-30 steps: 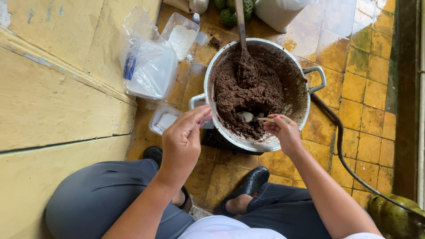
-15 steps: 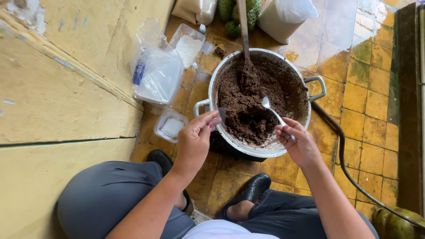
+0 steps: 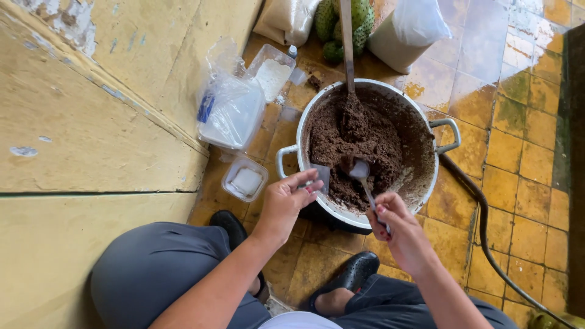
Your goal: Scooping portions of a brown paste from a pot and wrapping them in small plastic sheets.
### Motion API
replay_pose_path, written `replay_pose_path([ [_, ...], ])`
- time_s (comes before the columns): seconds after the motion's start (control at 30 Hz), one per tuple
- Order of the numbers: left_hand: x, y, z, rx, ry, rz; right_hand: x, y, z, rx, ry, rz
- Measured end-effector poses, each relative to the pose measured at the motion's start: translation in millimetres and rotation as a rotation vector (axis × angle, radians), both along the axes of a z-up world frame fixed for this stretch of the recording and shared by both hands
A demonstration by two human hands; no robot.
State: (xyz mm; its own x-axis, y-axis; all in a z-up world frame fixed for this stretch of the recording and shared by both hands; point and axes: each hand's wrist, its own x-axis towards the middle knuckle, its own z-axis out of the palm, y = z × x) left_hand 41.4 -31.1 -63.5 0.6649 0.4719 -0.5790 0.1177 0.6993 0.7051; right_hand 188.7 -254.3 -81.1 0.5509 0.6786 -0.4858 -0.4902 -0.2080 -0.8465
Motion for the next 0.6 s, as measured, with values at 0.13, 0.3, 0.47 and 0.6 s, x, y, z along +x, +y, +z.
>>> replay_pose_path([
  [0.13,-1.1,-2.4,0.2,-0.089,-0.044,0.015,-14.6,-2.5,-11.6,-0.039,-0.113,-0.001],
  [0.3,-4.0,-3.0,2.4,-0.213,-0.112,0.028,-26.6,-2.1,-23.7,0.009,-0.367,0.074],
  [0.47,-6.1,-0.7,16.8,-0.299,-0.152,0.039,-31.7,1.9,-28.2,0.029,-0.484,0.080],
  [0.6,-7.6,-1.3,20.6,-0.373,-0.189,0.064,-33.9,1.6,-32.4,0.045,-0.535,0.094],
])
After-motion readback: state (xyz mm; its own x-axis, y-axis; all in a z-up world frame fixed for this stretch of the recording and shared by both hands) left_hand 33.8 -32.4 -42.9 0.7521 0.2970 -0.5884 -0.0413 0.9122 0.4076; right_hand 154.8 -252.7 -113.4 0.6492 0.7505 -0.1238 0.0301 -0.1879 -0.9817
